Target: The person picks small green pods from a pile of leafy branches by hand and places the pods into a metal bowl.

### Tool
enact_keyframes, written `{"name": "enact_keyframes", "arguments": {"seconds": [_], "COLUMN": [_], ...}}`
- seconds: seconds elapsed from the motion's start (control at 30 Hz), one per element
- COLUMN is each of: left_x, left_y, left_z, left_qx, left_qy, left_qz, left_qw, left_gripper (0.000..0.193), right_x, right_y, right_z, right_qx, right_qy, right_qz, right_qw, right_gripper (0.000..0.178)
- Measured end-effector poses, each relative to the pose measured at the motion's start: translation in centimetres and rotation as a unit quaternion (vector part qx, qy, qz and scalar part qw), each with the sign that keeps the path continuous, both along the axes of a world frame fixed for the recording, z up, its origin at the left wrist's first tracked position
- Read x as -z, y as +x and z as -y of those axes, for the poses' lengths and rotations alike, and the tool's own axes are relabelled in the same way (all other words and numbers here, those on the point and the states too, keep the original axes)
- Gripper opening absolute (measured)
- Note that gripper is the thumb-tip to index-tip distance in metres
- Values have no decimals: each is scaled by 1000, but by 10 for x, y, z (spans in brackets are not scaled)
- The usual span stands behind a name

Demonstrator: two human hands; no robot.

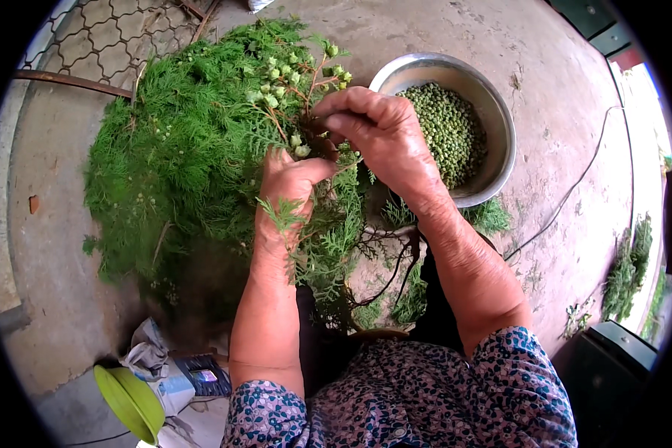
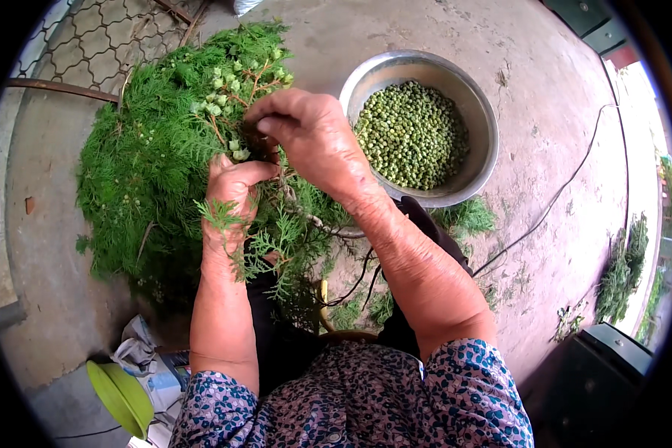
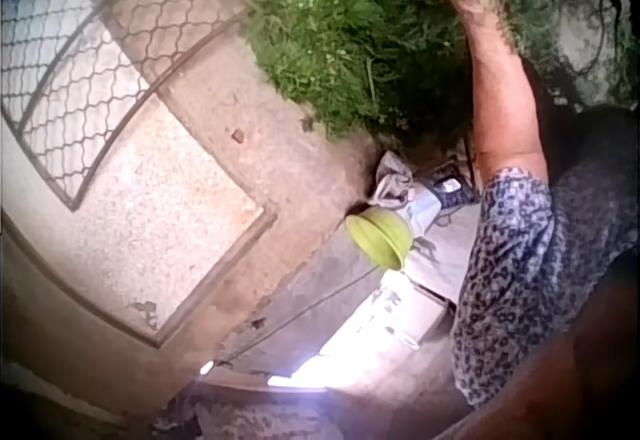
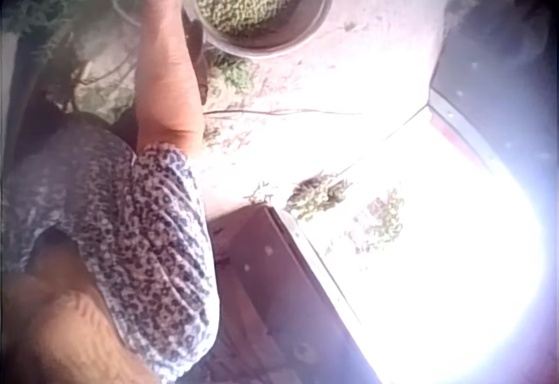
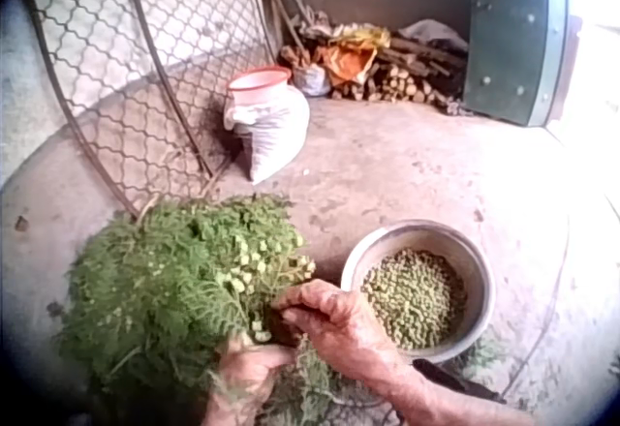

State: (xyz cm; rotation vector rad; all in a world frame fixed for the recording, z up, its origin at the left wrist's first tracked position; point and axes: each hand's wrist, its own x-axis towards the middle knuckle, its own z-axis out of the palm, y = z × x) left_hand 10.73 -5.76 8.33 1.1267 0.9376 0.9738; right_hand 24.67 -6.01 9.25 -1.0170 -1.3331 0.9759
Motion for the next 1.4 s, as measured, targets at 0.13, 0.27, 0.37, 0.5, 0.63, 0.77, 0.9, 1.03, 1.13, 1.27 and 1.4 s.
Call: {"name": "enact_keyframes", "arguments": {"seconds": [0.13,0.27,0.37,0.5,0.63,0.77,0.9,1.03,1.13,1.27,1.4], "left_x": [-6,16,6,4,22,21,22,14,6,0,-6], "left_y": [1,-17,-13,-12,-15,-7,-9,-8,-13,-3,1], "left_z": [1,-5,-2,-2,-1,0,4,4,-2,1,5], "left_qx": [13,68,73,98,92,89,94,88,113,111,116], "left_qy": [-63,466,470,467,472,160,204,171,520,331,143], "left_qz": [53,-336,-345,-357,-351,-39,-80,-30,-345,-230,-124], "left_qw": [997,816,809,803,803,982,971,981,773,908,975], "left_gripper": [23,14,11,12,11,10,11,10,10,12,11], "right_x": [-4,-9,-9,-6,-7,-5,-14,-7,-6,-5,-10], "right_y": [-7,-11,-9,-6,-8,-5,-2,-7,-9,-9,-9], "right_z": [1,5,4,2,1,1,2,3,4,4,5], "right_qx": [-29,-6,-7,-22,-42,-37,-76,-24,-17,-12,-44], "right_qy": [39,86,100,45,24,61,-18,33,24,-37,-175], "right_qz": [78,147,168,160,196,199,147,140,159,123,29], "right_qw": [996,985,981,986,979,977,986,989,987,992,983], "right_gripper": [20,25,23,17,14,19,18,13,9,7,10]}}
